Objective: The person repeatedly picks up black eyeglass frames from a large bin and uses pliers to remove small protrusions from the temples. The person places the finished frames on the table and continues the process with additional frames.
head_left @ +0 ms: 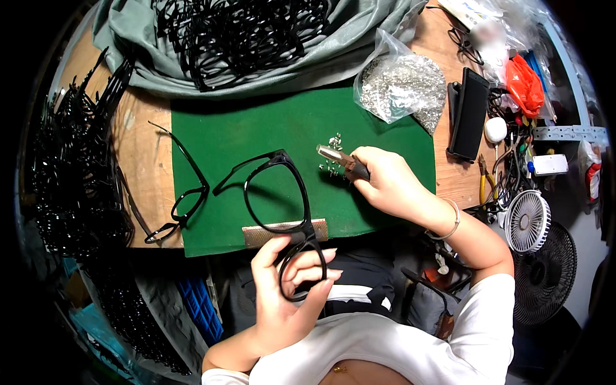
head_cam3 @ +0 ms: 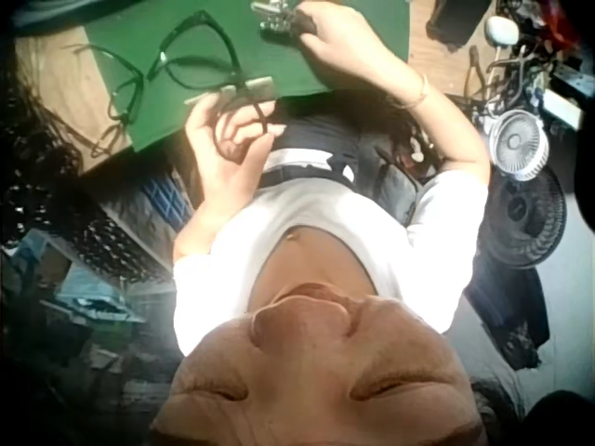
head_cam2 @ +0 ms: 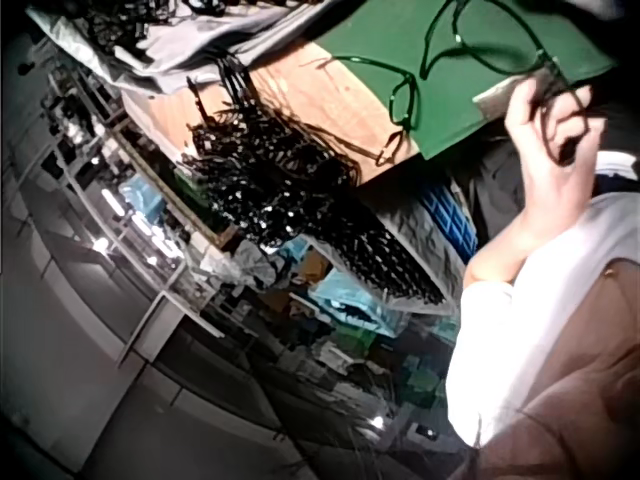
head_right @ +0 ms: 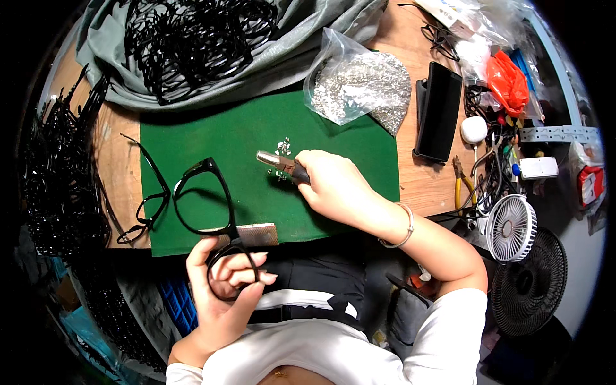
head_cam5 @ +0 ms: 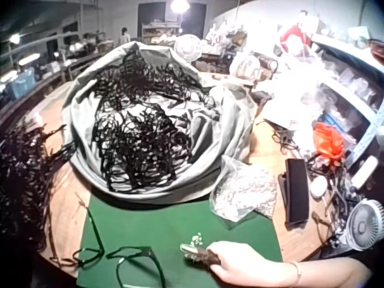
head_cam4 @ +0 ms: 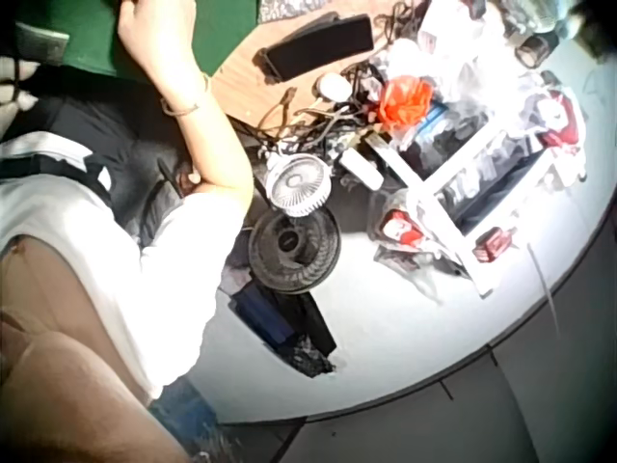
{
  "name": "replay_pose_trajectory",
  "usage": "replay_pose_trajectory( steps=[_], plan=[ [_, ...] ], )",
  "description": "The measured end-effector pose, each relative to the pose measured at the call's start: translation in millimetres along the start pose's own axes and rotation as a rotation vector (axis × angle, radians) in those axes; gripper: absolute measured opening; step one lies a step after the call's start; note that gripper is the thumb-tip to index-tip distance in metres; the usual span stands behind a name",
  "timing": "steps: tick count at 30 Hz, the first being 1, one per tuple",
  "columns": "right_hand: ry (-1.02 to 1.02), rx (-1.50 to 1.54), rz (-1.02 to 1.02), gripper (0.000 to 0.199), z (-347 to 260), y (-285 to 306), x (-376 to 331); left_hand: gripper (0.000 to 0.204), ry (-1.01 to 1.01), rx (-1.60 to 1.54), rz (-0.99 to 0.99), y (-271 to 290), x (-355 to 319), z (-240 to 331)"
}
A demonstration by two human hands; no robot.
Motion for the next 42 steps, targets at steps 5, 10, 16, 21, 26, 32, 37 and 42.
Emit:
replay_pose_trajectory(
  steps=[5, 10, 16, 21, 26, 32, 37, 42],
  plan=[
    [0.038, -0.080, -0.003, 0.015, -7, -5, -1, 0.078, 0.200, -0.279, -0.092, 6, -2, -4],
    [0.054, -0.200, 0.041, 0.015, -16, -7, -3, 0.010, 0.137, -0.186, -0.088, 4, 5, -14],
    [-0.040, 0.375, -0.013, 0.011, -47, 16, -27, 0.034, 0.163, -0.074, 0.074, -1, 2, -22],
    [-0.155, 0.834, 0.079, 0.014, -54, -1, -47, 0.049, 0.093, -0.021, -0.013, -19, 9, -13],
    [-0.323, 1.086, -0.042, 0.016, -50, -15, -48, 0.050, 0.115, -0.007, -0.012, -19, 8, -14],
    [-0.486, 1.203, -0.347, 0.019, -56, -17, -45, 0.049, 0.201, -0.170, -0.036, -17, 10, -10],
    [-0.444, 1.199, -0.371, 0.020, -64, -12, -42, 0.049, 0.194, -0.190, -0.086, -14, 8, -5],
    [-0.441, 1.282, -0.344, 0.020, -66, -7, -40, 0.049, 0.162, -0.261, -0.100, -16, 7, -2]
  ],
)
Point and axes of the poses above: each hand's wrist, its own x-axis towards the middle knuckle, its own y-axis out of the back of the hand, z = x × y, the point moved 7 cm from there along x, towards the middle knuckle, and after that the axes turned 3 degrees about z, right-handed, at the moved point
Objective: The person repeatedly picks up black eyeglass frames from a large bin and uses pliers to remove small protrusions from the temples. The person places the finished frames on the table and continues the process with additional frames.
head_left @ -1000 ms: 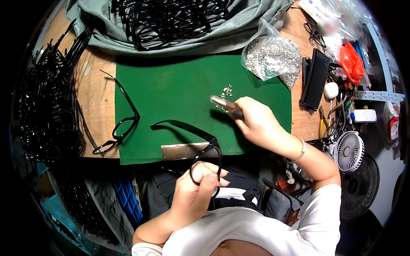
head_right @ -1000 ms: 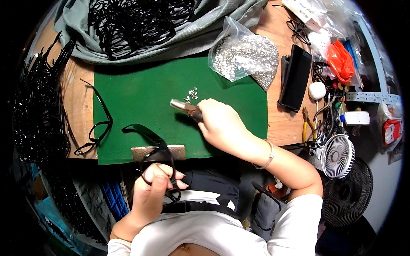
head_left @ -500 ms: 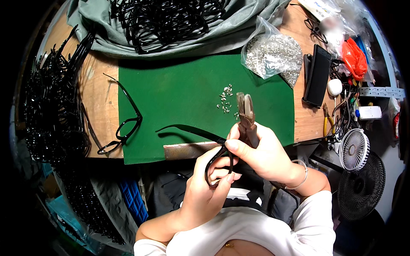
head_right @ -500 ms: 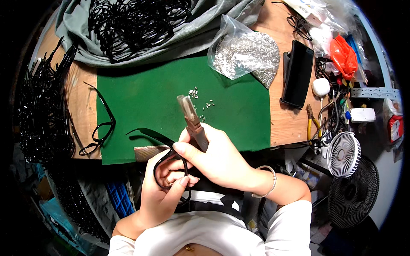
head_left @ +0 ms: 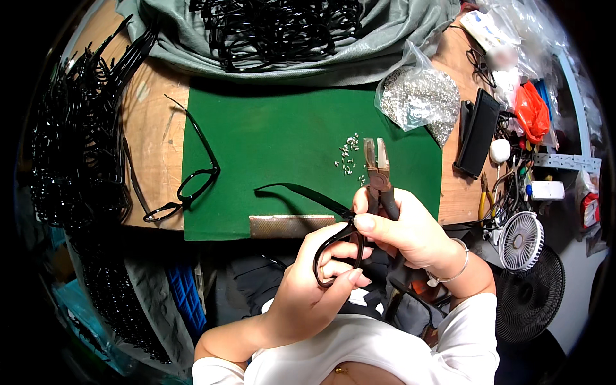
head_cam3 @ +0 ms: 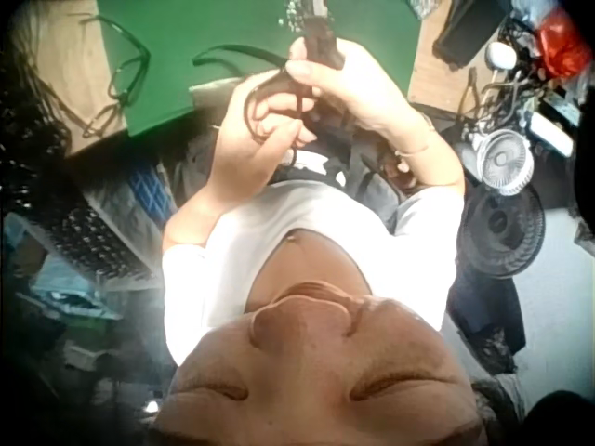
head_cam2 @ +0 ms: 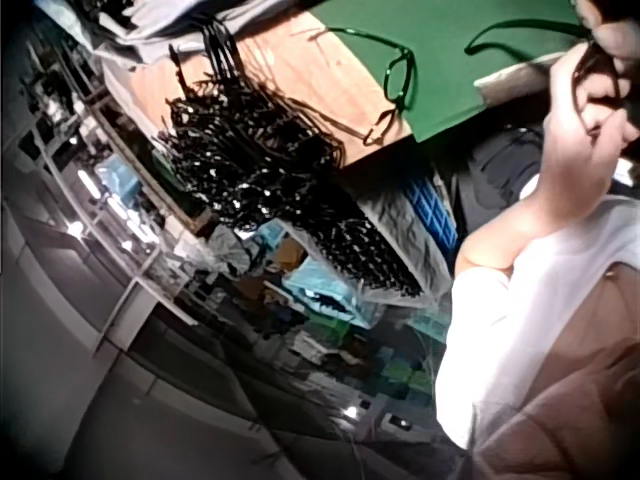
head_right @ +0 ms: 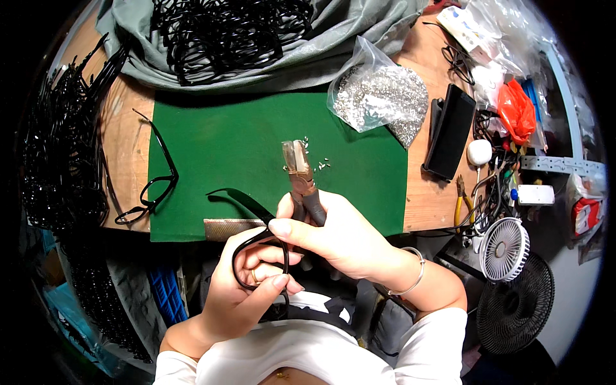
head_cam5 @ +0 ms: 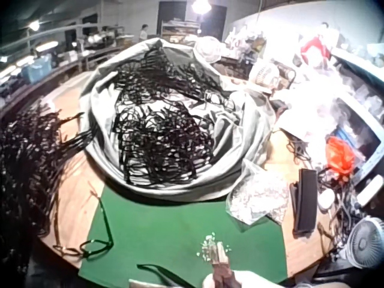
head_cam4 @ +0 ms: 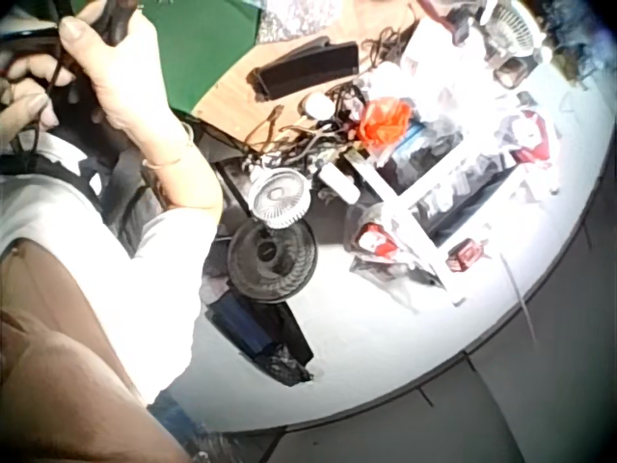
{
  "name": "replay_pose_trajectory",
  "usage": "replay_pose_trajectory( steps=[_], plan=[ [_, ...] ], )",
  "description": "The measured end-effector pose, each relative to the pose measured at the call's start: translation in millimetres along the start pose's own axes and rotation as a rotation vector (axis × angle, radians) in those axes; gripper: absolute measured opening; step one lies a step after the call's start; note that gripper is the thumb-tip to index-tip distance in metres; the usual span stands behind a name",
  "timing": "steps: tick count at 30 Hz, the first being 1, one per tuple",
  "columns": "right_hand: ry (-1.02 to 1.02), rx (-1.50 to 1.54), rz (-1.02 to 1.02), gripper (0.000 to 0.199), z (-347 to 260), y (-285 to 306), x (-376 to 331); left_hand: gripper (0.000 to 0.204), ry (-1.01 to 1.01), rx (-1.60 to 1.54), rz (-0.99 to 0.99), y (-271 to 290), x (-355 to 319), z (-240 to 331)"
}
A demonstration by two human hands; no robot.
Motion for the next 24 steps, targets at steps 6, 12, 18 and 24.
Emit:
replay_pose_trajectory(
  steps=[6, 12, 18, 24],
  plan=[
    [0.086, -0.357, 0.239, 0.028, 8, 49, 25, 0.047, 0.029, 0.624, 0.105, 21, 44, -18],
    [0.157, -0.660, 0.321, 0.027, 12, 75, 21, 0.045, -0.054, 0.774, 0.154, 27, 49, -30],
    [0.627, -1.226, 0.370, 0.016, -17, 57, 25, 0.049, 0.086, 0.272, 0.141, 24, 19, -16],
    [0.654, -1.433, 0.368, 0.020, -9, 47, 40, 0.052, 0.012, 0.087, 0.045, 18, -9, -3]
  ],
)
Point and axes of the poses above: each hand's wrist, its own x-axis towards the middle knuckle, its own y-axis out of the back of the hand, z = x × y, the point moved 7 cm from there along x, towards the middle knuckle, and after that the axes turned 3 degrees about z, right-handed, at the moved point
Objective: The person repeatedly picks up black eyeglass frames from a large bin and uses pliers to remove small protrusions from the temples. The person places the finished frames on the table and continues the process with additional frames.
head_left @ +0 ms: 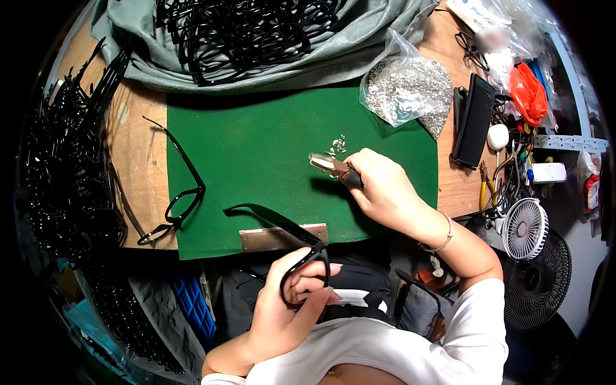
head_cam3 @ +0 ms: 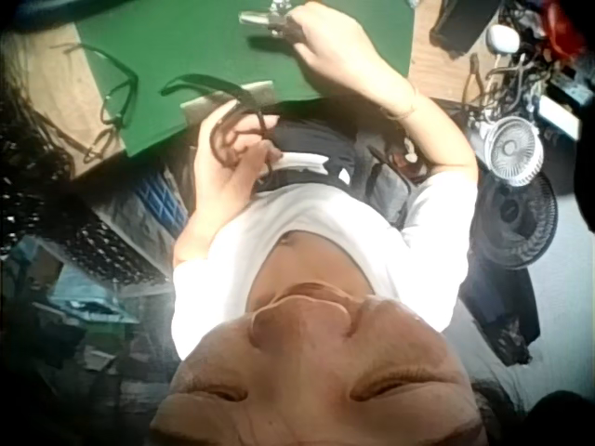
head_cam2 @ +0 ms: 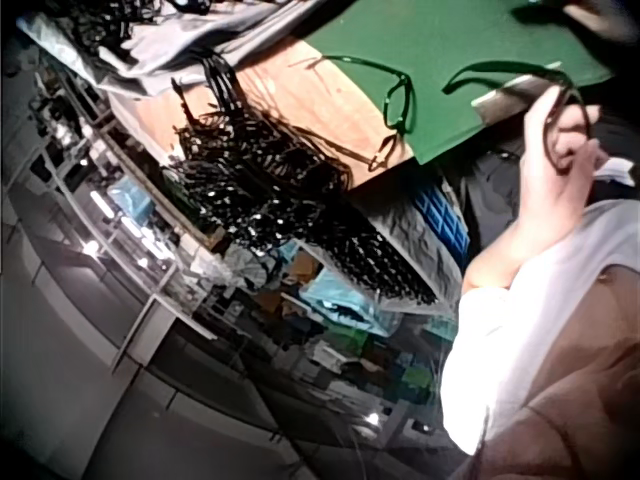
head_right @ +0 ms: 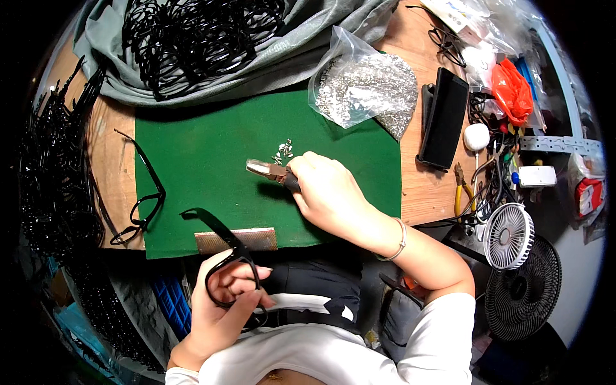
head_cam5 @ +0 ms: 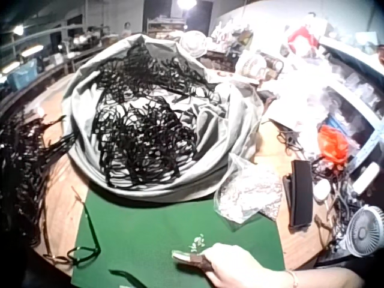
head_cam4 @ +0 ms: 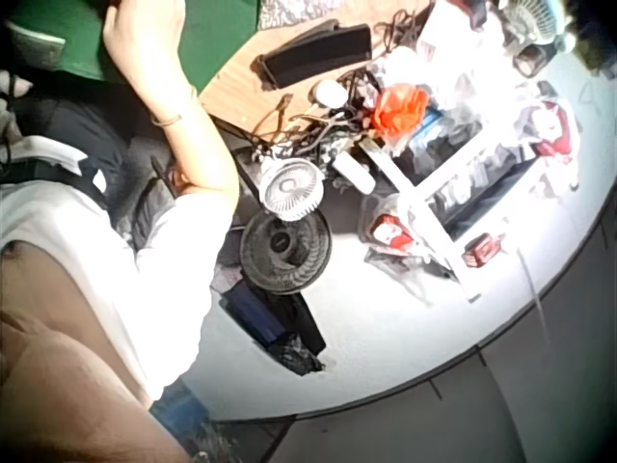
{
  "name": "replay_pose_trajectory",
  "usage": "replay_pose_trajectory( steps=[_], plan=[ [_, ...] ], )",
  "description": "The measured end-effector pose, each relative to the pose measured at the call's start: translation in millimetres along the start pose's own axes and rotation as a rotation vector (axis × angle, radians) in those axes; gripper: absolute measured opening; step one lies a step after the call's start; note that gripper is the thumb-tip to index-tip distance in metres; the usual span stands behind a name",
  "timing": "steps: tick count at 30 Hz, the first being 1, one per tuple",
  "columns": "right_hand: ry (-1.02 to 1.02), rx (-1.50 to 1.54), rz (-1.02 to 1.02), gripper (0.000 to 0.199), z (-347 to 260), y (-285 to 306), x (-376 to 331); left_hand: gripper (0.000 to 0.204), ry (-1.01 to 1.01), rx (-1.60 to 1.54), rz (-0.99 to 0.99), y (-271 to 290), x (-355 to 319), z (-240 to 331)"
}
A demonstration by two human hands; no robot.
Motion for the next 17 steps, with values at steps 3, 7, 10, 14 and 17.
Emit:
replay_pose_trajectory(
  steps=[3, 7, 10, 14, 17],
  plan=[
    [0.013, -0.066, -0.047, 0.020, -2, -3, 1, 0.051, -0.038, 0.029, 0.019, 3, 3, -1],
    [-0.002, -0.044, -0.038, 0.017, -3, 0, 1, 0.050, -0.069, 0.060, 0.034, -1, 12, -3],
    [-0.140, 0.292, -0.032, 0.014, -10, 12, -5, 0.050, -0.103, 0.056, 0.070, -1, 15, -4],
    [-0.292, 0.869, 0.045, 0.012, -41, 16, -23, 0.052, -0.155, 0.087, 0.102, -7, 20, -11],
    [-0.384, 1.058, 0.050, 0.012, -40, 3, -30, 0.052, -0.195, 0.106, 0.113, -13, 21, -9]
  ],
)
Point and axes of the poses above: each hand's wrist, its own x-axis towards the middle knuckle, its own y-axis out of the back of the hand, z = x × y, the point moved 7 cm from there along x, towards the middle knuckle, and after that the axes turned 3 degrees about z, right-handed, at the moved point
